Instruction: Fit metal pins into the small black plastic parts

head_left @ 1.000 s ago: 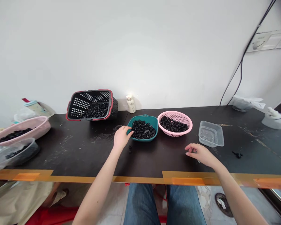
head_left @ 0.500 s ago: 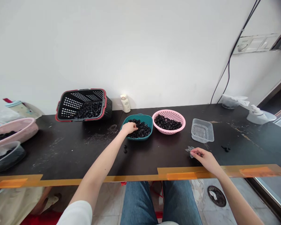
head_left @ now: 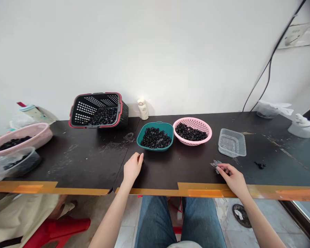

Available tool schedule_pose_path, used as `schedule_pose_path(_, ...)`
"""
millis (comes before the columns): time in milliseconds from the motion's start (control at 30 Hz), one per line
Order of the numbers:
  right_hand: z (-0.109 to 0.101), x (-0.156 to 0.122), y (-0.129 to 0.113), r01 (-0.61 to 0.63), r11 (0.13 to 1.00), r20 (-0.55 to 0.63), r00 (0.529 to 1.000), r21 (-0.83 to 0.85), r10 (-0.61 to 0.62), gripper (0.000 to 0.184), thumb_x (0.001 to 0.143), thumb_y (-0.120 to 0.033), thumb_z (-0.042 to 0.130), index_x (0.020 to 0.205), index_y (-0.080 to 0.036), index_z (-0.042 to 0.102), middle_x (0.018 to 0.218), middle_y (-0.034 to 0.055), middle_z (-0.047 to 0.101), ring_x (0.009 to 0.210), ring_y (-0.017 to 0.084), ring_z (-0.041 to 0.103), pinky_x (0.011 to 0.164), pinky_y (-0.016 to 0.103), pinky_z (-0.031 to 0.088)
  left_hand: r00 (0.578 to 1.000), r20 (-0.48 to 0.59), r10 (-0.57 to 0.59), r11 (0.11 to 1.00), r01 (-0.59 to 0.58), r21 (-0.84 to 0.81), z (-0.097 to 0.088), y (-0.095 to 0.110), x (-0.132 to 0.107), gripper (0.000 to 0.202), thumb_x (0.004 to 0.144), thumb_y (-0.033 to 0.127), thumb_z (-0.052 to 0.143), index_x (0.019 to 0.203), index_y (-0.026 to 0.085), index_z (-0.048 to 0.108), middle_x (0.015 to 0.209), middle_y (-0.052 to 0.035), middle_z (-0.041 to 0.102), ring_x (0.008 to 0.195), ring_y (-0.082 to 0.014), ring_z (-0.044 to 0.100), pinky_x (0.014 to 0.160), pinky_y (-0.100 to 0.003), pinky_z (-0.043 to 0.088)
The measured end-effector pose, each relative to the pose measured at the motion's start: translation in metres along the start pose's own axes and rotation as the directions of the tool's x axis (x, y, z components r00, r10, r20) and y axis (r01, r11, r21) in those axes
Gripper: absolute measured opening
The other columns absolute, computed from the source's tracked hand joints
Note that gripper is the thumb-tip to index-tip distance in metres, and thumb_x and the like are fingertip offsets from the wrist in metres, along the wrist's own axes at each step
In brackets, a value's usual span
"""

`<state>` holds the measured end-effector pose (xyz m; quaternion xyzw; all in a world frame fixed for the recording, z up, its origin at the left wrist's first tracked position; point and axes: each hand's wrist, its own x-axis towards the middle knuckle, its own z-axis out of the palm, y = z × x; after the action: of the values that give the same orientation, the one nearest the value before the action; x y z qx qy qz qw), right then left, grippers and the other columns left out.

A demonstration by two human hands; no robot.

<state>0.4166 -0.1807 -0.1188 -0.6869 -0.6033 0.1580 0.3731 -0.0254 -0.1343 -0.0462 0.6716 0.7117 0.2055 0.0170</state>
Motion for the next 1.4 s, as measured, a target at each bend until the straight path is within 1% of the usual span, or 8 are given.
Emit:
schedule_pose_path(200, 0.004, 0.0, 0.007, -0.076, 0.995, -0.017, 0.997, 0.067, 0.077, 0.039, 0.079, -0.054, 0.055, 0.096, -0.022, 0.067, 0.074, 0.0015, 0.064, 0.063, 0.016, 0.053, 0.064, 0.027, 0.043, 0.979, 0.177, -0.104, 0.994, 0.107, -0.006, 0.021, -0.019, 0.008, 0.028, 0.092, 0.042, 0.038, 0.078, 0.02, 0.048, 0.078, -0.0025, 0.061, 0.07, -0.0168, 0.058, 0.055, -0.023, 0.029)
schedule_pose_path(367, 0.002, 0.0, 0.005, -0.092, 0.99, -0.009, 0.996, 0.103, 0.094, 0.037, 0.08, -0.054, 0.055, 0.095, -0.022, 0.066, 0.079, 0.0019, 0.066, 0.067, 0.017, 0.054, 0.067, 0.028, 0.043, 0.967, 0.206, -0.153, 0.983, 0.17, -0.068, 0.023, -0.025, 0.012, 0.031, 0.092, 0.045, 0.036, 0.078, 0.021, 0.048, 0.07, -0.0005, 0.059, 0.068, -0.0172, 0.058, 0.055, -0.023, 0.03)
schedule_pose_path(533, 0.002, 0.0, 0.004, -0.107, 0.988, 0.003, 0.994, 0.108, 0.107, 0.035, 0.08, -0.053, 0.055, 0.095, -0.023, 0.066, 0.077, 0.0011, 0.065, 0.067, 0.016, 0.054, 0.067, 0.027, 0.043, 0.977, 0.193, -0.091, 0.995, 0.097, -0.018, 0.027, -0.022, 0.011, 0.031, 0.093, 0.045, 0.036, 0.079, 0.021, 0.049, 0.072, -0.0013, 0.061, 0.068, -0.0174, 0.06, 0.055, -0.024, 0.03)
schedule_pose_path(833, 0.004, -0.001, 0.006, -0.093, 0.993, 0.003, 0.996, 0.079, 0.093, 0.034, 0.08, -0.052, 0.055, 0.094, -0.023, 0.067, 0.075, 0.0008, 0.063, 0.066, 0.016, 0.054, 0.065, 0.027, 0.043, 0.974, 0.215, -0.069, 0.996, 0.055, 0.068, 0.027, -0.016, 0.009, 0.027, 0.095, 0.043, 0.034, 0.091, 0.022, 0.05, 0.096, -0.0036, 0.068, 0.091, -0.023, 0.064, 0.066, -0.028, 0.034)
schedule_pose_path(967, 0.004, -0.001, 0.007, -0.081, 0.993, -0.001, 0.997, 0.087, 0.081, 0.036, 0.08, -0.053, 0.055, 0.094, -0.022, 0.067, 0.077, 0.0017, 0.064, 0.067, 0.017, 0.055, 0.067, 0.028, 0.044, 0.972, 0.228, -0.056, 0.996, 0.039, 0.082, 0.026, -0.017, 0.009, 0.027, 0.094, 0.044, 0.034, 0.092, 0.022, 0.051, 0.093, -0.0045, 0.069, 0.086, -0.0225, 0.065, 0.062, -0.026, 0.033)
schedule_pose_path(1100, 0.003, -0.001, 0.005, -0.092, 0.981, -0.021, 0.995, 0.169, 0.096, 0.036, 0.081, -0.053, 0.055, 0.094, -0.021, 0.066, 0.081, 0.0034, 0.067, 0.07, 0.018, 0.057, 0.067, 0.029, 0.045, 0.977, 0.191, -0.092, 0.996, 0.09, 0.023, 0.024, -0.024, 0.01, 0.026, 0.092, 0.045, 0.038, 0.09, 0.023, 0.051, 0.082, -0.0022, 0.068, 0.076, -0.0198, 0.064, 0.055, -0.024, 0.031)
schedule_pose_path(1233, 0.001, 0.001, 0.001, -0.083, 0.969, -0.038, 0.995, 0.231, 0.094, 0.035, 0.082, -0.051, 0.055, 0.093, -0.02, 0.065, 0.083, 0.005, 0.067, 0.072, 0.019, 0.059, 0.067, 0.029, 0.046, 0.961, 0.269, -0.066, 0.992, 0.093, -0.091, 0.019, -0.034, 0.017, 0.024, 0.089, 0.044, 0.043, 0.084, 0.023, 0.05, 0.073, 0.001, 0.065, 0.066, -0.016, 0.062, 0.055, -0.022, 0.033)
schedule_pose_path(1400, -0.002, 0.012, -0.001, 0.032, 0.994, 0.033, 0.999, 0.102, -0.036, 0.028, 0.083, -0.046, 0.054, 0.092, -0.022, 0.066, 0.079, 0.0034, 0.064, 0.069, 0.018, 0.056, 0.067, 0.031, 0.045, 0.951, 0.31, -0.02, 1.0, 0.026, -0.016, 0.011, -0.038, 0.027, 0.024, 0.089, 0.043, 0.042, 0.081, 0.022, 0.05, 0.069, 0.0007, 0.063, 0.061, -0.0158, 0.06, 0.055, -0.022, 0.032)
